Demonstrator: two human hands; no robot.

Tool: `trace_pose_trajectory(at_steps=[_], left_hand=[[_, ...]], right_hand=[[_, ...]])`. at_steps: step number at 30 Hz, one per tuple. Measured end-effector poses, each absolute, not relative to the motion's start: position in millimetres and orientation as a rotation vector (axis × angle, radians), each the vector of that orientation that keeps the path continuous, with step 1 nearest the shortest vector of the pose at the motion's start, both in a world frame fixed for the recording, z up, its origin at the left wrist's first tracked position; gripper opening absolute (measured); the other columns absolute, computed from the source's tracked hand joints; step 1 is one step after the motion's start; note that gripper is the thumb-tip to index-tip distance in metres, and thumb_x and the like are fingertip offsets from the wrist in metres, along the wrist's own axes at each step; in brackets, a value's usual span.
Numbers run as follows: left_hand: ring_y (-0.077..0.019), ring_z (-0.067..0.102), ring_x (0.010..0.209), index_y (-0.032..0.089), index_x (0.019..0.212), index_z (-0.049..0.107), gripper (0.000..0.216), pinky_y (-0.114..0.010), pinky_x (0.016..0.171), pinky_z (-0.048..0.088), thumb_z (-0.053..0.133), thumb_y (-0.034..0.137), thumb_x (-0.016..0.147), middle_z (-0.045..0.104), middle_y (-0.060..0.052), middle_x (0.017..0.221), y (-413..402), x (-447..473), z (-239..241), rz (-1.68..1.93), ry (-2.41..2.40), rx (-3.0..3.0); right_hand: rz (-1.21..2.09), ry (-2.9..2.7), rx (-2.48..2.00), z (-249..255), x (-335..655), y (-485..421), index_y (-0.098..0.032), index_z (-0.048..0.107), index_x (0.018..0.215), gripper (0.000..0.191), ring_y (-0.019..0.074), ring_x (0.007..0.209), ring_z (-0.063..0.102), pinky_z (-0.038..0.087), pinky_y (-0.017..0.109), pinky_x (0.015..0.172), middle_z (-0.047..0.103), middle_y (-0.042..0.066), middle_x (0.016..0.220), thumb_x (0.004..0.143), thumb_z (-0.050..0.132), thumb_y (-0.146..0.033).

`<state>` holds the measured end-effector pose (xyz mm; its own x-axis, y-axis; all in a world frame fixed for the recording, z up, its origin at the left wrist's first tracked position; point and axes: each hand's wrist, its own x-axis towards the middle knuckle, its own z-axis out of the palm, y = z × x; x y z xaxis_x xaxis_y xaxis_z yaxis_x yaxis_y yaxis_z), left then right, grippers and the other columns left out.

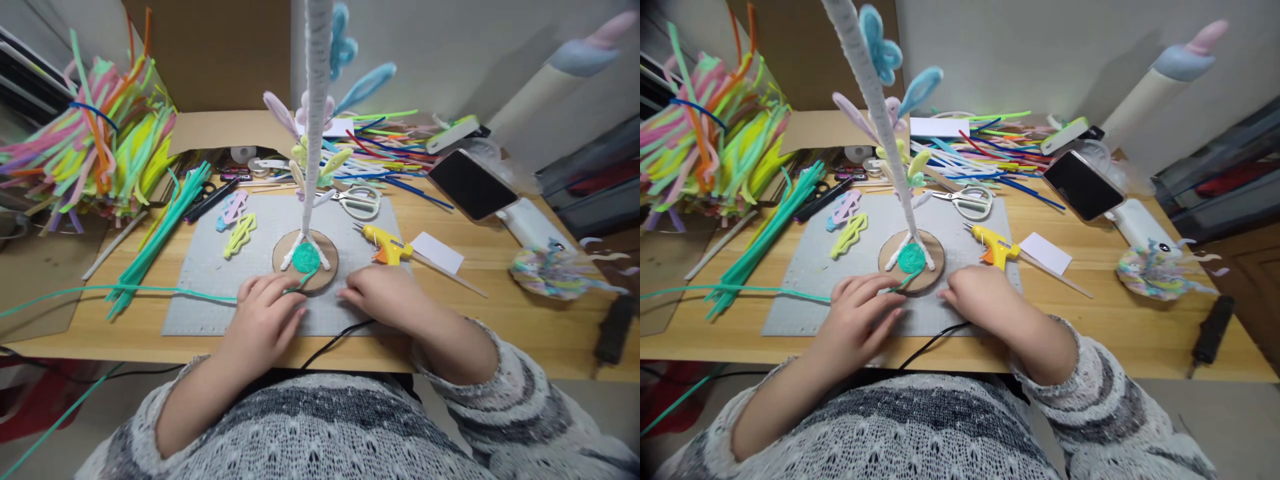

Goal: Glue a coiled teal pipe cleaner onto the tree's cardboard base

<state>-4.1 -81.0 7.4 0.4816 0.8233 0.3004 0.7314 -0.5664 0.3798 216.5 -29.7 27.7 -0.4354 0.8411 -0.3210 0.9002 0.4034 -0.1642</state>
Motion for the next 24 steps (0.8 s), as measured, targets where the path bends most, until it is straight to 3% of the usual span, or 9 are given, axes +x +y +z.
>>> trace_pose_trajectory(at_steps=[5, 8, 10, 12, 15, 18, 24], left_hand=[[-0.0251, 0.054, 0.113, 0.022, 0.1, 0.063, 0.014, -0.045, 0.094, 0.035, 0.053, 0.023, 0.091, 0.064, -0.007, 0.118, -80, -6, 9, 0.625, 1.396, 2.526], [-0.0259, 0.053, 0.115, 0.022, 0.111, 0.06, 0.022, -0.046, 0.096, 0.034, 0.053, 0.025, 0.091, 0.063, -0.008, 0.122, -75, -8, 12, 0.557, 1.449, 2.551], [-0.0277, 0.051, 0.12, 0.021, 0.12, 0.057, 0.031, -0.048, 0.1, 0.032, 0.055, 0.03, 0.091, 0.06, -0.01, 0.129, -69, -11, 12, 0.453, 1.502, 2.582], [-0.0306, 0.047, 0.127, 0.019, 0.128, 0.053, 0.042, -0.052, 0.105, 0.026, 0.055, 0.039, 0.091, 0.055, -0.013, 0.136, -60, -15, 12, 0.337, 1.529, 2.633], [-0.0313, 0.039, 0.135, 0.017, 0.135, 0.048, 0.052, -0.054, 0.111, 0.016, 0.048, 0.048, 0.093, 0.048, -0.014, 0.144, -46, -18, 12, 0.216, 1.462, 2.729], [-0.0272, 0.035, 0.139, 0.017, 0.137, 0.046, 0.053, -0.053, 0.114, 0.01, 0.039, 0.05, 0.096, 0.043, -0.011, 0.147, -33, -18, 13, 0.145, 1.325, 2.79], [-0.0244, 0.032, 0.141, 0.015, 0.138, 0.046, 0.053, -0.052, 0.117, 0.008, 0.035, 0.048, 0.097, 0.045, -0.012, 0.146, -21, -15, 11, 0.131, 1.168, 2.808]], right_hand=[[-0.403, 2.519, 1.771, 31, 223, -28, -0.021, 0.062, 0.1, 0.018, 0.0221, 0.075, 0.066, 0.037, 0.029, 0.057, 0.072, 0.008, 0.09, 0.092, 0.046, -0.025], [-0.468, 2.5, 1.855, 29, 219, -28, -0.02, 0.061, 0.095, 0.021, 0.0238, 0.073, 0.065, 0.039, 0.031, 0.058, 0.071, 0.008, 0.082, 0.093, 0.045, -0.033], [-0.549, 2.586, 1.897, 27, 214, -27, -0.019, 0.061, 0.101, 0.021, 0.0238, 0.082, 0.066, 0.044, 0.033, 0.066, 0.072, 0.009, 0.089, 0.093, 0.044, -0.029], [-0.559, 2.797, 1.829, 21, 210, -26, -0.018, 0.057, 0.117, 0.028, 0.0232, 0.104, 0.062, 0.046, 0.037, 0.085, 0.068, 0.011, 0.114, 0.092, 0.045, -0.022], [-0.445, 3.011, 1.556, 8, 204, -27, -0.022, 0.049, 0.133, 0.039, 0.0252, 0.135, 0.039, 0.018, 0.056, 0.112, 0.048, 0.008, 0.145, 0.096, 0.043, -0.028], [-0.385, 2.986, 1.458, -1, 200, -28, -0.023, 0.044, 0.139, 0.043, 0.0255, 0.142, 0.028, -0.005, 0.067, 0.111, 0.04, 0.006, 0.15, 0.098, 0.039, -0.034], [-0.337, 2.956, 1.413, -2, 196, -29, -0.023, 0.042, 0.141, 0.046, 0.025, 0.144, 0.023, -0.009, 0.067, 0.11, 0.041, 0.007, 0.149, 0.097, 0.039, -0.035]])
